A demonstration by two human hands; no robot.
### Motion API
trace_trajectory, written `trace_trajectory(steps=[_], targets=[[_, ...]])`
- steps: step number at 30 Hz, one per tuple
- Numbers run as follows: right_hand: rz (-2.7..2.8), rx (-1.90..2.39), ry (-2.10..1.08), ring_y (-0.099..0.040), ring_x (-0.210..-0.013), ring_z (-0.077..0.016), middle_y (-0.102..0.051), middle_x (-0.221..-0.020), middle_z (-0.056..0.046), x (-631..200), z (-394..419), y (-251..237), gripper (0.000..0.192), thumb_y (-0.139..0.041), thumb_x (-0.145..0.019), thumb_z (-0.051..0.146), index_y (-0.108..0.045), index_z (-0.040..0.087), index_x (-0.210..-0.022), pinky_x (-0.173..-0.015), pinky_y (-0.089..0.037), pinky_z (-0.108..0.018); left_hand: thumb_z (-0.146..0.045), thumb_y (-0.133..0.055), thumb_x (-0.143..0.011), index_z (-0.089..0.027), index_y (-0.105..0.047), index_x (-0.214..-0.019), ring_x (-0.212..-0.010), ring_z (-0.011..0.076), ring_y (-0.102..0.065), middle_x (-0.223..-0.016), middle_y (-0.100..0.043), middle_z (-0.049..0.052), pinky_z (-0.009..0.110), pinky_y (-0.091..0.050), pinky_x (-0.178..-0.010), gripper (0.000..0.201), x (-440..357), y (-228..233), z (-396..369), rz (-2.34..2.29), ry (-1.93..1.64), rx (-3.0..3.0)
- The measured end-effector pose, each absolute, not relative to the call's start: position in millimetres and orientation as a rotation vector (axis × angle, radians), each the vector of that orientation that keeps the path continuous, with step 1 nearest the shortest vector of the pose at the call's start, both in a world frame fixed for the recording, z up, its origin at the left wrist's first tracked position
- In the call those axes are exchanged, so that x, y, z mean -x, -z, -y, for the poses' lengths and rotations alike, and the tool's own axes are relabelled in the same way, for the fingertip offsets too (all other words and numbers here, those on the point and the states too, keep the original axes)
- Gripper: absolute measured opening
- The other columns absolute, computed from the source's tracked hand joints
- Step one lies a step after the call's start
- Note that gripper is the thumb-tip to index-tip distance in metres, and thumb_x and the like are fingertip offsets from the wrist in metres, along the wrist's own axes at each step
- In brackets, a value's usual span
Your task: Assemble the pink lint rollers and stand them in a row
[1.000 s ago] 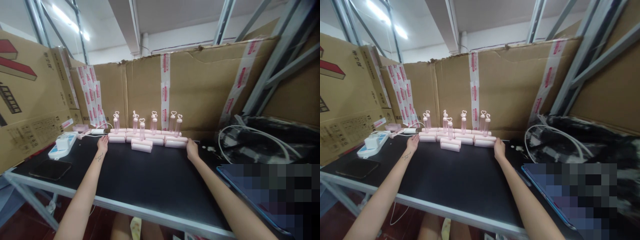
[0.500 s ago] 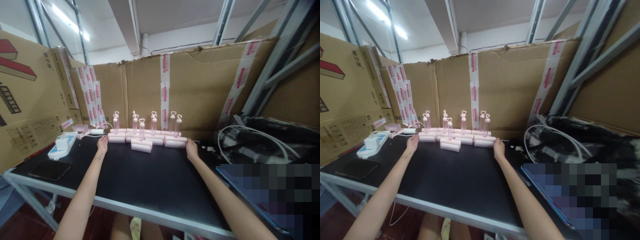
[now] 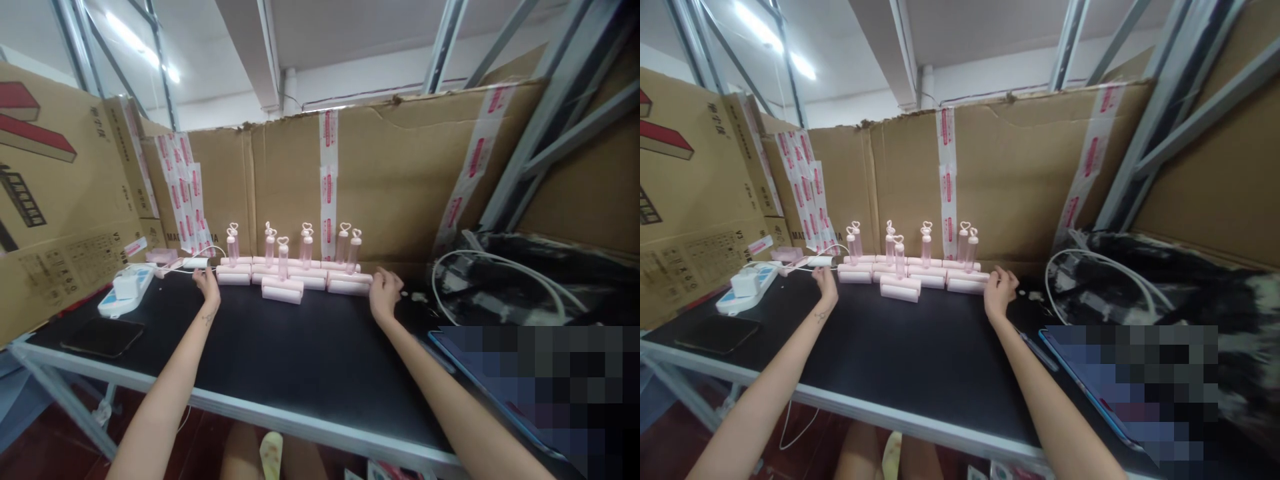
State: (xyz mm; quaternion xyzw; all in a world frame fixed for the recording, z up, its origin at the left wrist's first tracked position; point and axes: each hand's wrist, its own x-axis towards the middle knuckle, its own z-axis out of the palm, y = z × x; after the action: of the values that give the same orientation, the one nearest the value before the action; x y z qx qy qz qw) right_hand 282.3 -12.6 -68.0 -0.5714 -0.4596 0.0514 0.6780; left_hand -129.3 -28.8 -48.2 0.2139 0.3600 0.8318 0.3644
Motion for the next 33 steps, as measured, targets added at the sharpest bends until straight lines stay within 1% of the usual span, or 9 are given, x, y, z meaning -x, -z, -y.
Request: trace_trajectory(steps=[3,8,10,14,17,20,24,29,33], targets=[[1.205,1.232,0.031,-0.026,-0.130,-0.0269,-0.033,-0.135,-0.013,-263,27,50,0.034,-0.040,-0.083,0.027,-0.054,0.017,-0.112,-0.106,-0.012,-0.048,-0.011,-0.056,-0.079,-0.024,-0.048,-0.112,-0.119,0.0126,-0.044,-0.126,-0.047,0.004,0.018,-0.035,-0.097,0.036,108,35,40,-0.935,-2.167,-0.853],[1.663,1.124,0.035,-0.048,-0.113,-0.0244,-0.056,-0.116,-0.009,-203,45,39,0.031,-0.039,-0.084,0.033,-0.055,0.023,-0.109,-0.099,-0.027,-0.045,-0.008,-0.075,-0.056,-0.018,-0.061,-0.091,-0.102,0.0209,-0.054,-0.101,-0.061,0.007,0.031,-0.037,-0.097,0.039,60,35,55,-0.881,-1.794,-1.368],[1.824,1.117,0.010,-0.053,-0.104,-0.0252,-0.059,-0.112,-0.008,-180,53,46,0.034,-0.042,-0.084,0.039,-0.053,0.025,-0.113,-0.095,-0.030,-0.048,-0.010,-0.079,-0.049,-0.019,-0.061,-0.095,-0.109,0.0244,-0.049,-0.104,-0.061,0.007,0.037,-0.031,-0.102,0.050,46,45,60,-0.920,-1.627,-1.583],[2.012,1.167,0.015,-0.052,-0.104,-0.0292,-0.058,-0.112,-0.010,-159,65,57,0.039,-0.046,-0.082,0.047,-0.054,0.024,-0.113,-0.089,-0.034,-0.049,-0.018,-0.077,-0.055,-0.023,-0.055,-0.109,-0.122,0.0269,-0.035,-0.113,-0.056,0.006,0.043,-0.019,-0.107,0.059,33,60,66,-1.043,-1.420,-1.915],[2.117,1.194,0.033,-0.053,-0.099,-0.0303,-0.061,-0.101,-0.011,-166,70,46,0.035,-0.050,-0.080,0.051,-0.060,0.021,-0.095,-0.089,-0.034,-0.049,-0.023,-0.074,-0.062,-0.022,-0.047,-0.120,-0.111,0.0244,-0.044,-0.106,-0.058,0.007,0.042,-0.027,-0.102,0.064,27,62,68,-0.975,-1.373,-1.950],[2.274,1.156,0.007,-0.058,-0.080,-0.0254,-0.063,-0.082,-0.007,-182,72,25,0.035,-0.055,-0.075,0.054,-0.060,0.020,-0.077,-0.076,-0.041,-0.038,-0.029,-0.073,-0.064,-0.020,-0.040,-0.126,-0.101,0.0214,-0.048,-0.107,-0.057,0.009,0.038,-0.036,-0.093,0.071,16,63,72,-0.865,-1.338,-1.920],[2.399,1.130,-0.044,-0.056,-0.064,-0.0200,-0.062,-0.070,-0.003,-205,85,11,0.039,-0.050,-0.078,0.057,-0.060,0.019,-0.076,-0.058,-0.041,-0.029,-0.036,-0.072,-0.066,-0.022,-0.032,-0.130,-0.102,0.0213,-0.049,-0.122,-0.050,0.013,0.035,-0.042,-0.082,0.078,-2,68,82,-0.741,-1.295,-1.783],[2.404,1.148,0.012,-0.057,-0.075,-0.0220,-0.062,-0.081,-0.006,-223,113,18,0.035,-0.046,-0.084,0.050,-0.062,0.019,-0.085,-0.067,-0.043,-0.033,-0.039,-0.081,-0.052,-0.024,-0.023,-0.135,-0.119,0.0278,-0.041,-0.131,-0.041,0.015,0.043,-0.035,-0.096,0.103,-15,80,99,-0.843,-1.055,-1.823],[2.375,1.101,-0.014,-0.058,-0.086,-0.0228,-0.062,-0.091,-0.008,-217,126,23,0.032,-0.048,-0.084,0.047,-0.064,0.020,-0.088,-0.077,-0.044,-0.035,-0.041,-0.079,-0.053,-0.021,-0.040,-0.123,-0.105,0.0263,-0.052,-0.114,-0.054,0.010,0.043,-0.037,-0.094,0.083,-13,78,106,-0.891,-0.830,-1.980]])
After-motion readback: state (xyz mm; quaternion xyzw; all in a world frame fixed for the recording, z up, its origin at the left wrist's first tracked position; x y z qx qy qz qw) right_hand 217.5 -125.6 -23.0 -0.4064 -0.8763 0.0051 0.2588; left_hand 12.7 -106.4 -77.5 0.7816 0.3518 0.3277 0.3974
